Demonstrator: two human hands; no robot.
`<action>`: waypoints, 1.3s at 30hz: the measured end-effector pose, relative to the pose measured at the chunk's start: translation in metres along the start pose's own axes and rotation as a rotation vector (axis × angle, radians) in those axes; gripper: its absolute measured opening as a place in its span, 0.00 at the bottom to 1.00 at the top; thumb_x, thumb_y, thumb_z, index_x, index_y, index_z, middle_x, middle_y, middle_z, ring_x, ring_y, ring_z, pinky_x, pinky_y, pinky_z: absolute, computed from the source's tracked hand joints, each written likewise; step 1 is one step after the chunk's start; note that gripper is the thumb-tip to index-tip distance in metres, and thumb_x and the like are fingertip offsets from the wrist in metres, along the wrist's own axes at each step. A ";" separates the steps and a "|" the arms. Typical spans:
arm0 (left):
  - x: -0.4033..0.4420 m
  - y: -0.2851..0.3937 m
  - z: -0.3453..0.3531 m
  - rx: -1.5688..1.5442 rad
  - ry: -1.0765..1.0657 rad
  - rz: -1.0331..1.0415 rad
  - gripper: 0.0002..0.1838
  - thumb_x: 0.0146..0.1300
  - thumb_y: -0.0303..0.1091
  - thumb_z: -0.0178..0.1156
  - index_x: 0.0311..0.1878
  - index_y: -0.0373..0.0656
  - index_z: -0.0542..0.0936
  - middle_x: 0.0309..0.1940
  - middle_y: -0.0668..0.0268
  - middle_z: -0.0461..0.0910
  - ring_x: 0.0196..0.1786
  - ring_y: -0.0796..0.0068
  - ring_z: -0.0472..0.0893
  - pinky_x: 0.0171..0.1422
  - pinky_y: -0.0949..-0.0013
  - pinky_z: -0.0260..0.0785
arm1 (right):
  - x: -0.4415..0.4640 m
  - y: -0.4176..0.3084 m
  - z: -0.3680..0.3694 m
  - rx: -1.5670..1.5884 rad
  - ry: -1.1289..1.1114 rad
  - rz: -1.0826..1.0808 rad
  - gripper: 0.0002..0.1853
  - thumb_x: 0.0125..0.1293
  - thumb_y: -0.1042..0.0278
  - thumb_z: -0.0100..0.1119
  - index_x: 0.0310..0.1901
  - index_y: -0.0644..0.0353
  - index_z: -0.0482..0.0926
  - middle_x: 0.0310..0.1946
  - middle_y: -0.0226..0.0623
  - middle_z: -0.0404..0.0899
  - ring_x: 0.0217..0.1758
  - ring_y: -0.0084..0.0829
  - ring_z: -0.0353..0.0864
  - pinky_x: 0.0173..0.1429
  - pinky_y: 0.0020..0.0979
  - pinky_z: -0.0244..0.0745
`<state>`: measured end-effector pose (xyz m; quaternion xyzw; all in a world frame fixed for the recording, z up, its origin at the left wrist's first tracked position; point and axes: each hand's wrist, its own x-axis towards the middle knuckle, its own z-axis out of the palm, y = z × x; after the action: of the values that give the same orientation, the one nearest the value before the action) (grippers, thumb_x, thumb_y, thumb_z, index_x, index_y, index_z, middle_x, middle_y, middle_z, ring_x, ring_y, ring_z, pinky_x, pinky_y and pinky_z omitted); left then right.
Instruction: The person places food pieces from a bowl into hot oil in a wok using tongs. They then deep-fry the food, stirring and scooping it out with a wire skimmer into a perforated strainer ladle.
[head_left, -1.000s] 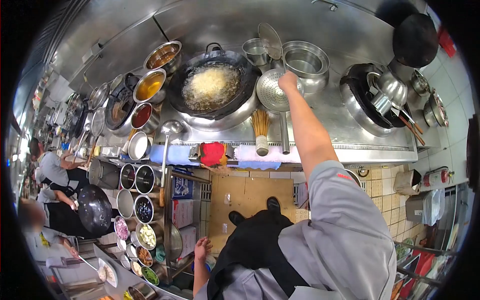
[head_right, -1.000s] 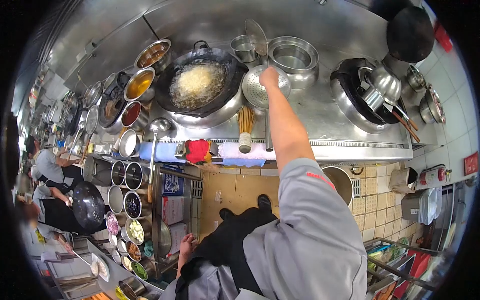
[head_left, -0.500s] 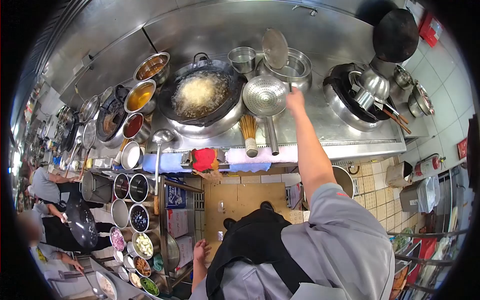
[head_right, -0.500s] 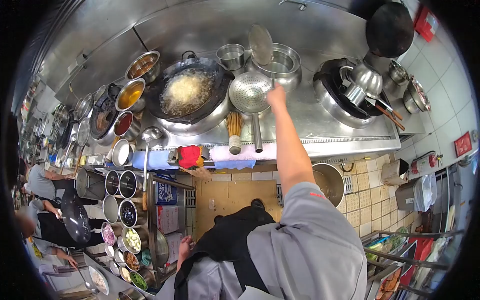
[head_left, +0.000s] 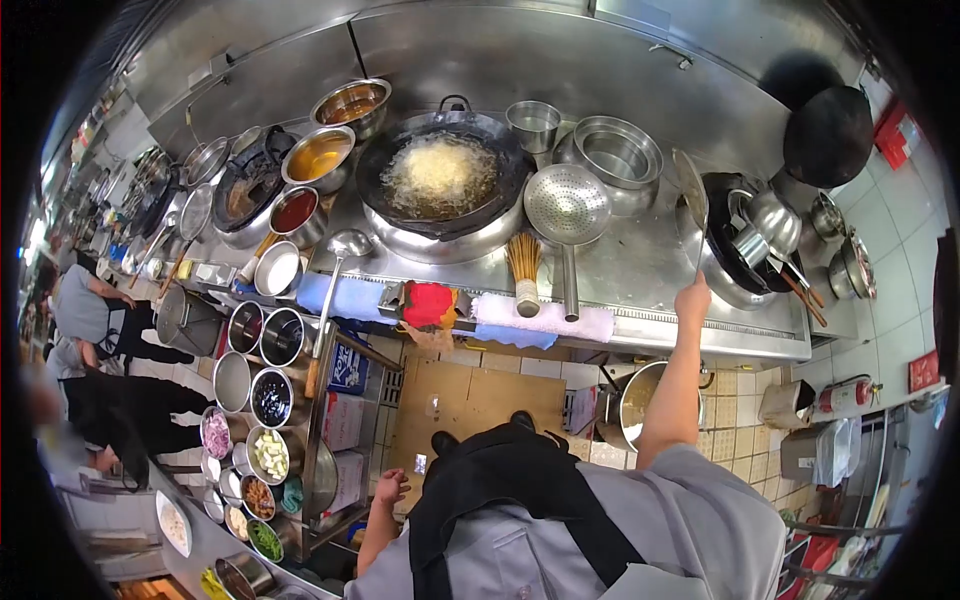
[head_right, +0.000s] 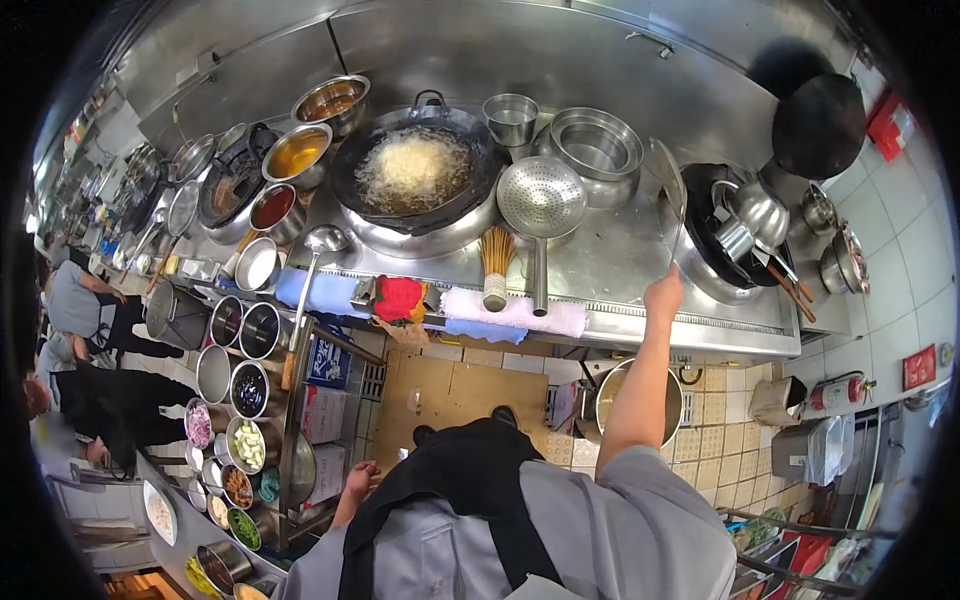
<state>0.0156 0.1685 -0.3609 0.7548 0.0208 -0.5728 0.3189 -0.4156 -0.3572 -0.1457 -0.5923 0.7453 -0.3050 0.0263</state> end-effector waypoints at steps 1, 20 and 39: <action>-0.001 0.001 0.000 0.014 0.002 -0.001 0.16 0.58 0.45 0.51 0.46 0.49 0.69 0.36 0.69 0.75 0.31 0.73 0.77 0.30 0.68 0.63 | -0.001 -0.003 0.000 -0.016 0.021 -0.006 0.22 0.48 0.79 0.41 0.48 0.65 0.69 0.37 0.57 0.73 0.41 0.51 0.73 0.45 0.40 0.67; -0.011 -0.020 0.006 -0.231 0.086 0.186 0.13 0.59 0.42 0.50 0.45 0.50 0.70 0.33 0.71 0.75 0.28 0.77 0.75 0.27 0.73 0.63 | 0.019 -0.244 0.097 0.835 -0.819 -0.005 0.16 0.61 0.69 0.39 0.52 0.60 0.61 0.19 0.31 0.63 0.10 0.20 0.56 0.12 0.22 0.51; -0.027 -0.103 0.002 -0.369 0.134 0.038 0.16 0.58 0.46 0.51 0.46 0.50 0.67 0.36 0.67 0.73 0.34 0.69 0.74 0.36 0.60 0.63 | -0.024 -0.275 0.142 0.738 -1.304 0.165 0.08 0.58 0.75 0.40 0.40 0.56 0.63 0.18 0.30 0.66 0.12 0.16 0.61 0.13 0.20 0.58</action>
<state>-0.0360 0.2587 -0.3845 0.7202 0.1325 -0.5017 0.4605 -0.1135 -0.4266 -0.1357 -0.5479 0.4699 -0.1197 0.6817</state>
